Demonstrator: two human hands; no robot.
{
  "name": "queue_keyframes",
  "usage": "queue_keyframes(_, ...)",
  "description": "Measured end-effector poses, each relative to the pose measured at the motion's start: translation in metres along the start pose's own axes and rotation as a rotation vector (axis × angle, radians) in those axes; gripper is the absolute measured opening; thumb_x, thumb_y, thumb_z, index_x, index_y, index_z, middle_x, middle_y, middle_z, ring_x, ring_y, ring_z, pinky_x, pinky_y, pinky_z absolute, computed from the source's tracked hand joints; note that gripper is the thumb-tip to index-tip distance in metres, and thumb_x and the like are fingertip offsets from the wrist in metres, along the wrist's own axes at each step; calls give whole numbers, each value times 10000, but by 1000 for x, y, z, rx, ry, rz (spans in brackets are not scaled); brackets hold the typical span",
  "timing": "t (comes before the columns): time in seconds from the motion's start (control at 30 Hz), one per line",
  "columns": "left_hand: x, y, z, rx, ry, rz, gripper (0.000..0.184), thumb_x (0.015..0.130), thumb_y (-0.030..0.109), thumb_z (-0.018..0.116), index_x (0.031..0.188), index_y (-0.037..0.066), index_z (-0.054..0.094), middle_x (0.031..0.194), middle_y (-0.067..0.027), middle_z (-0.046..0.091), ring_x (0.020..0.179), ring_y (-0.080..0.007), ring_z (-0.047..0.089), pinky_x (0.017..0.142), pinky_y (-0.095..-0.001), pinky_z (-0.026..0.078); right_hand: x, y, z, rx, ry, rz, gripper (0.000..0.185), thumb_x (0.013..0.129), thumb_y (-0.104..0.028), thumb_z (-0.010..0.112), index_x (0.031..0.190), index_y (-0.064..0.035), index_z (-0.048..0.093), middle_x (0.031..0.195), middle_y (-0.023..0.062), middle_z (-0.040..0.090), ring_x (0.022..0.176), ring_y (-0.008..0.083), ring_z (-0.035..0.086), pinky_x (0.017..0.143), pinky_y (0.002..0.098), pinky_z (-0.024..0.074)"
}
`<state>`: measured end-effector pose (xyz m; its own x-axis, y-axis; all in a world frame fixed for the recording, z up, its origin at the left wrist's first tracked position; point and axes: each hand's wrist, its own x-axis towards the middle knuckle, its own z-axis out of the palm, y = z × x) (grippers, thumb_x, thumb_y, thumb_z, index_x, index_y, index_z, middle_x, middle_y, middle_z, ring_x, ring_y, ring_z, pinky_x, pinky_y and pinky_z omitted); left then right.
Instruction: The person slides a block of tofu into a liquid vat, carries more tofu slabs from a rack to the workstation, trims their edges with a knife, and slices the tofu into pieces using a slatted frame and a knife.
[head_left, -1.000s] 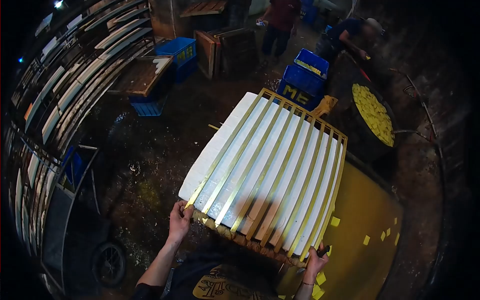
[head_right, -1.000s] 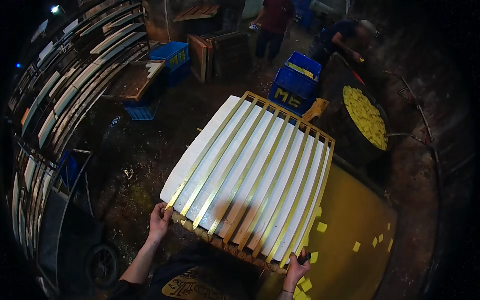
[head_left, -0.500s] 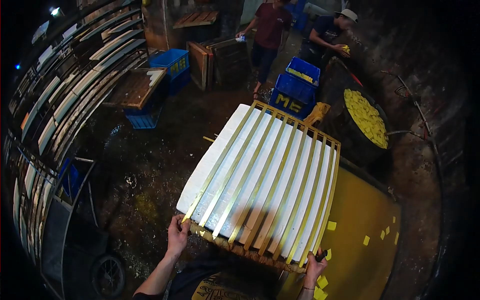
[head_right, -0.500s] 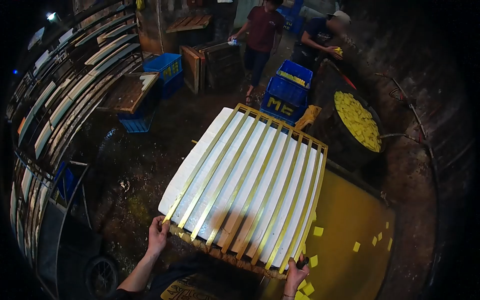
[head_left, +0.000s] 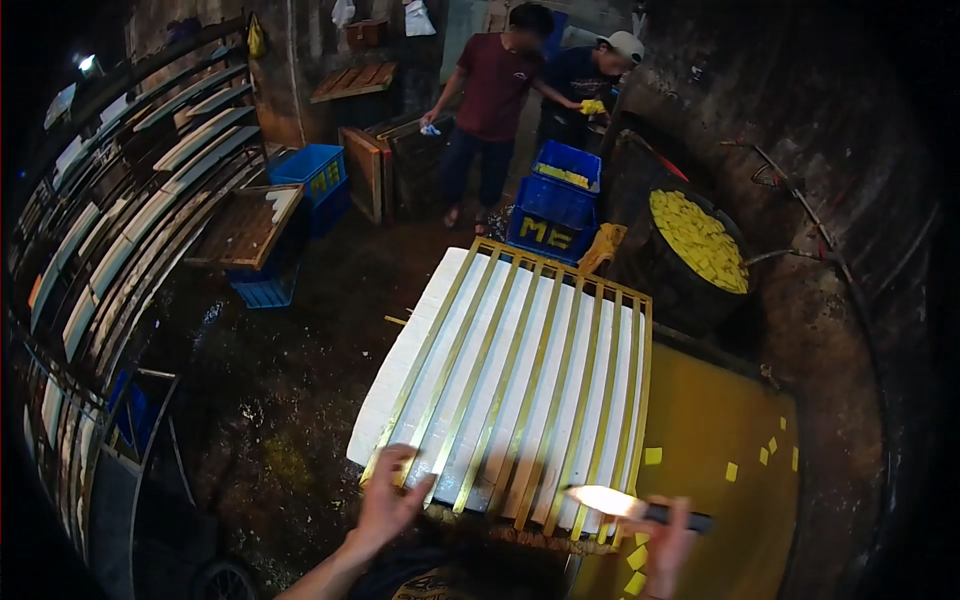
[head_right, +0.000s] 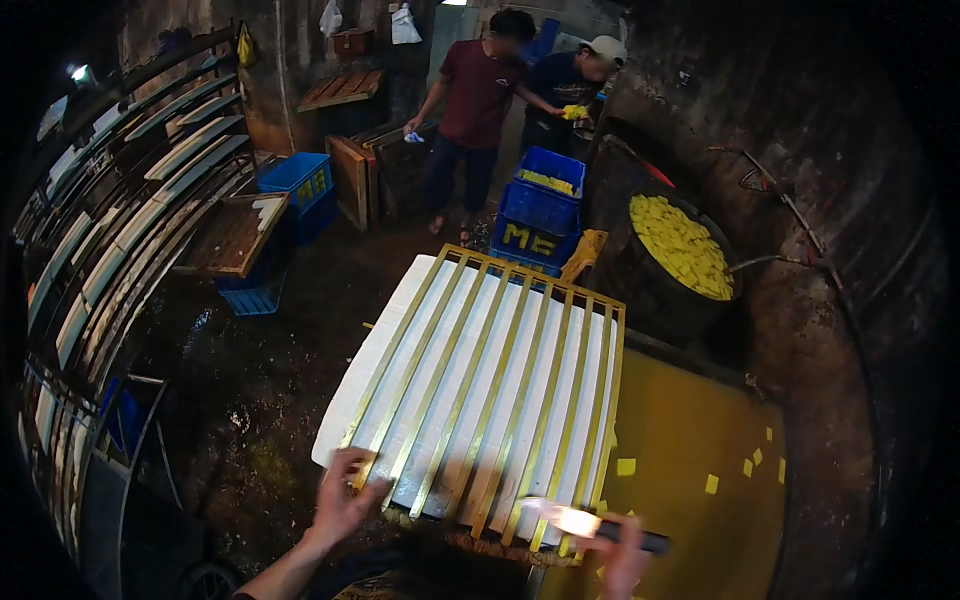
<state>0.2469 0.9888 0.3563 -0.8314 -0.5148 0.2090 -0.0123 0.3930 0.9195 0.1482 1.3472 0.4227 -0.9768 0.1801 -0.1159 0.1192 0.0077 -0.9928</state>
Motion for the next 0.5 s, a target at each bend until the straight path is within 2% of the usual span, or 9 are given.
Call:
queue_keyframes(0.1, 11, 37, 32, -141, -467, 10, 341, 907, 183, 664, 1186, 21, 552, 1197, -174, 583, 1122, -282, 569, 915, -366, 457, -33, 19, 74, 179, -265, 153, 406, 1006, -280, 459, 1044, 111, 562, 891, 227, 652, 657, 325, 675, 553, 399, 589)
queue_keyframes(0.17, 24, 57, 39, -169, -822, -151, 261, 955, 207, 597, 1140, 23, 583, 1106, -183, 635, 1097, -272, 605, 901, -359, 466, -41, 15, 83, 241, -409, 263, 388, 1012, -253, 436, 1077, 115, 542, 918, 257, 638, 697, 340, 679, 613, 425, 603)
queue_keyframes(0.2, 22, 38, 53, -216, -893, -173, 219, 953, 222, 612, 1080, 44, 621, 975, -93, 667, 934, -169, 608, 852, -332, 472, -44, 12, 85, 196, -444, 249, 390, 1013, -249, 430, 1092, 119, 535, 929, 262, 634, 719, 332, 681, 638, 426, 605)
queue_keyframes(0.3, 31, 4, 84, -431, -933, -7, 137, 961, 163, 596, 1008, 39, 635, 938, -45, 652, 917, -125, 584, 811, -296, 469, -40, -3, 78, 62, -547, 207, 288, 989, -157, 484, 1132, 77, 570, 956, 187, 652, 795, 248, 680, 712, 347, 582)
queue_keyframes(0.33, 34, 4, 95, -626, -919, -279, 96, 953, 120, 601, 979, 33, 631, 903, -26, 634, 903, -98, 570, 808, -271, 467, -34, -17, 77, -71, -577, 84, 239, 978, -124, 519, 1122, 53, 593, 986, 150, 647, 821, 217, 675, 739, 308, 559)
queue_keyframes(0.37, 45, 11, 103, -552, -921, -154, 104, 944, 121, 615, 988, 29, 636, 914, -23, 640, 908, -88, 567, 813, -273, 473, -24, -30, 77, -209, -606, -33, 197, 966, -90, 554, 1111, 28, 616, 1015, 113, 642, 847, 185, 670, 766, 270, 535)
queue_keyframes(0.43, 76, 34, 117, -154, -794, -1, 285, 886, 220, 701, 1085, 28, 633, 1000, -120, 659, 1002, -237, 627, 895, -343, 486, 7, -49, 74, -396, -530, -227, 131, 933, -39, 589, 1043, 26, 617, 1019, 83, 644, 896, 123, 633, 766, 249, 507)
queue_keyframes(0.47, 90, 48, 120, 5, -673, -1, 449, 850, 285, 734, 1186, 28, 585, 1145, -182, 616, 1093, -330, 597, 955, -382, 472, 41, -43, 69, -243, -483, -416, 85, 915, -32, 601, 983, 16, 612, 981, 70, 644, 911, 103, 605, 760, 253, 499)
queue_keyframes(0.5, 106, 27, 134, 55, -607, 315, 568, 842, 354, 726, 1265, 30, 529, 1293, -190, 536, 1199, -348, 530, 1008, -417, 442, 75, -52, 74, -298, -328, -496, 108, 912, -58, 599, 994, 8, 624, 902, 63, 637, 809, 104, 595, 690, 259, 495)
